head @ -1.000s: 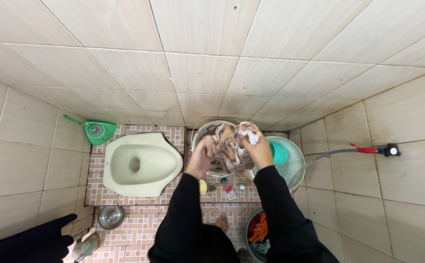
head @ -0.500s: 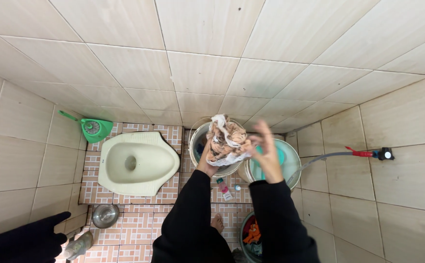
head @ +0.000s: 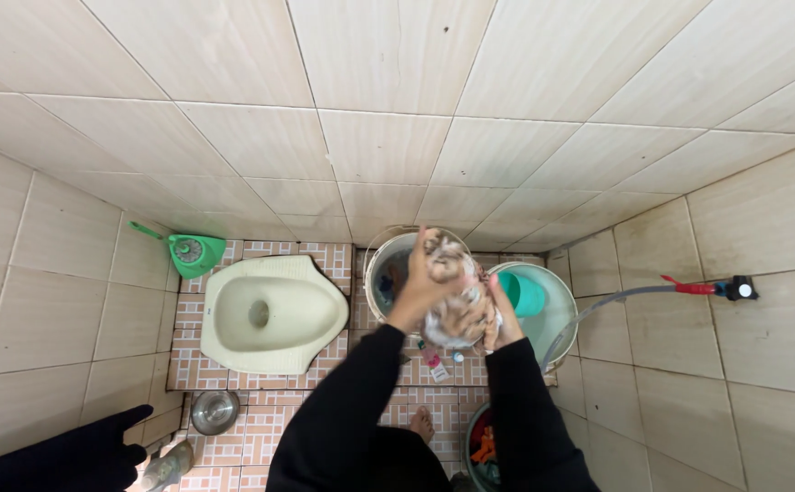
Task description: Hand washing various pieces of clothing in a bucket of soapy water.
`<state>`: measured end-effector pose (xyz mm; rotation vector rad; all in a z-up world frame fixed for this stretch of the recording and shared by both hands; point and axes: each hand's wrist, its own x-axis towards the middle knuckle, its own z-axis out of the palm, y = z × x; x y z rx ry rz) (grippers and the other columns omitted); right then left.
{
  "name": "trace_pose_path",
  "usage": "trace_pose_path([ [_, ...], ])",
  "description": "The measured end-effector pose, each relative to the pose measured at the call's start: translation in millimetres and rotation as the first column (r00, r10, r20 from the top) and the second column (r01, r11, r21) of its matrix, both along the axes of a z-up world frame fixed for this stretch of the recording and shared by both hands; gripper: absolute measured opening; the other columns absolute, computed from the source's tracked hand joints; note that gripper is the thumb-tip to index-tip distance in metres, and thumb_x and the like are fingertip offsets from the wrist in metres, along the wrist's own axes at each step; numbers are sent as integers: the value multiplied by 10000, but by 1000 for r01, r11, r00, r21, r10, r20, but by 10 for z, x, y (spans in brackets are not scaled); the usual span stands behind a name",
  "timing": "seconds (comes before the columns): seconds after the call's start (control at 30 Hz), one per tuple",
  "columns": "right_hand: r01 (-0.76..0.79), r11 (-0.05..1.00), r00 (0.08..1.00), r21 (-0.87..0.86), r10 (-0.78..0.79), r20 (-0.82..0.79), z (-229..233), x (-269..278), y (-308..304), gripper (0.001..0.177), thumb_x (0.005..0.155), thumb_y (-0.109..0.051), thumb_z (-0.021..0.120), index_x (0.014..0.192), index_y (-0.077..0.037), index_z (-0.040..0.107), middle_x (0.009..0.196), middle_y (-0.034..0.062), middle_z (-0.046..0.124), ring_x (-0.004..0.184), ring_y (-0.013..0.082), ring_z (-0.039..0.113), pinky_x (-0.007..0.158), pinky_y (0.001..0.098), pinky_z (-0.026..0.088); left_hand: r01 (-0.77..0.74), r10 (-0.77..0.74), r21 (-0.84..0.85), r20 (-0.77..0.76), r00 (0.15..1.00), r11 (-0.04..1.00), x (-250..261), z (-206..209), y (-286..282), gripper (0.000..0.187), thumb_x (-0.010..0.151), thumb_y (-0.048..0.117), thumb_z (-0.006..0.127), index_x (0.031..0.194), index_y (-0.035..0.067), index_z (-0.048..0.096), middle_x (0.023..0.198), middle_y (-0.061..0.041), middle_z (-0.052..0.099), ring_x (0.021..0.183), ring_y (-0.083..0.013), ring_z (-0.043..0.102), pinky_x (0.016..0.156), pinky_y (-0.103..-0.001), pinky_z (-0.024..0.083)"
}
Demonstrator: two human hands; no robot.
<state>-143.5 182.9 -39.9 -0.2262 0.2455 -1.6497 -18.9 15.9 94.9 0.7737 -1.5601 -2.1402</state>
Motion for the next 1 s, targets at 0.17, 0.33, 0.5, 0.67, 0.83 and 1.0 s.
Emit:
trace_pose_path([
  [0.17,343,820,934,459,-247,-257,84,149,-432,556,1053,-530,435,1390,-100,544,1295,113,698,1129,238,696,990,391,553,-246,362,-772,-22,932,586,-187,131,218,850,617,423,947,1288,85,548,1222,-209,559,1121,-400,584,908,-490,499],
  [0.33,369,810,924,456,-267,-273,672,166,-780,532,1054,-463,446,1365,-57,594,1242,125,723,1076,233,715,948,378,567,-399,452,-699,-121,884,593,-272,-184,150,523,699,157,884,1136,49,618,1118,-158,603,1059,-383,613,893,-456,508],
  [0.5,435,829,880,353,-308,-362,263,-6,-885,446,1058,-355,593,1351,-19,597,1231,122,704,1076,216,700,945,367,563,-505,491,-628,-215,844,593,-273,-320,125,417,709,41,812,1061,27,588,1056,-150,590,999,-376,623,862,-423,512],
  [0.67,434,742,899,511,-321,-297,163,9,-871,375,978,-281,633,1268,-44,636,1170,95,725,1026,205,718,906,344,576,-472,489,-574,-138,862,670,-265,-564,112,367,735,49,820,1023,36,593,1031,-135,605,970,-331,650,838,-403,523],
  [0.83,648,713,596,269,-255,-761,-193,-190,-811,316,994,-199,720,1196,42,698,1119,72,721,991,166,654,878,305,513,-333,347,-168,65,936,928,-151,-775,-47,423,805,142,780,1172,63,586,1115,-137,722,1027,-238,700,893,-355,559],
  [1.0,747,649,-45,143,265,-963,836,73,-901,390,973,-303,670,1226,-7,663,1077,108,716,958,202,673,880,321,528,-272,279,429,48,959,861,-135,-853,-98,637,828,237,777,1333,242,388,1205,-20,671,1118,-175,679,990,-378,564],
])
